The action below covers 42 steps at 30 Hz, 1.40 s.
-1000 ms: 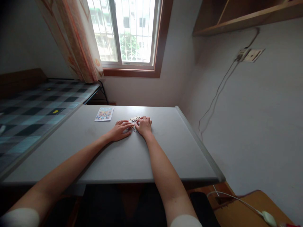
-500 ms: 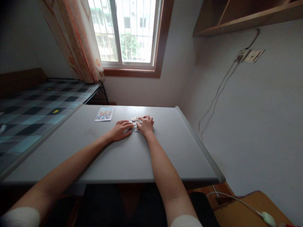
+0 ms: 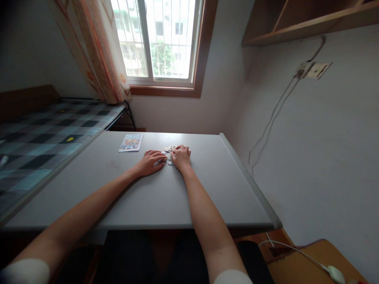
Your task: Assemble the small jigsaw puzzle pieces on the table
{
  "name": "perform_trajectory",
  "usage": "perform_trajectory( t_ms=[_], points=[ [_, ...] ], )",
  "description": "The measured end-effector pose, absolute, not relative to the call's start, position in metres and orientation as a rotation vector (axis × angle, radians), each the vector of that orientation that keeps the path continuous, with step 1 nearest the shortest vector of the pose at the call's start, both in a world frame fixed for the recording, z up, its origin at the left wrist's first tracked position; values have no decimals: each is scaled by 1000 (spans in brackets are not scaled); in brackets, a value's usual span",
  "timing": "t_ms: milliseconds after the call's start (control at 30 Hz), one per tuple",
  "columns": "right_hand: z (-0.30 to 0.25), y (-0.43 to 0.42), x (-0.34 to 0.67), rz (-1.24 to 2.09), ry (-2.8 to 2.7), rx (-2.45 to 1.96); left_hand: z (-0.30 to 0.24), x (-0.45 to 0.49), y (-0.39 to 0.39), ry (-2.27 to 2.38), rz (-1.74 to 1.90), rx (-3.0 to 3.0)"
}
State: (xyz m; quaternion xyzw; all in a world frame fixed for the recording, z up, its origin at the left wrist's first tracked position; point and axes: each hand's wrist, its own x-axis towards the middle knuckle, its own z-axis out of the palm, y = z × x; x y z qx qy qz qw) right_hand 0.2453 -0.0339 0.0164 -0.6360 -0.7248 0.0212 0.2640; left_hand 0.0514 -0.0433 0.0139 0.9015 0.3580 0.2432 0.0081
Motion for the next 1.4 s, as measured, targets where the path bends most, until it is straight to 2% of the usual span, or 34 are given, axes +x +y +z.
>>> perform_trajectory(
  t_ms=[333, 633, 1400],
  points=[
    [16, -31, 244, 43, -1791, -1818, 12, 51, -42, 1096, 788, 2820],
    [18, -37, 241, 88, -2087, -1722, 12, 50, -41, 1113, 751, 2819],
    [18, -36, 244, 84, -2056, -1759, 9, 50, -39, 1096, 769, 2815]
  ],
)
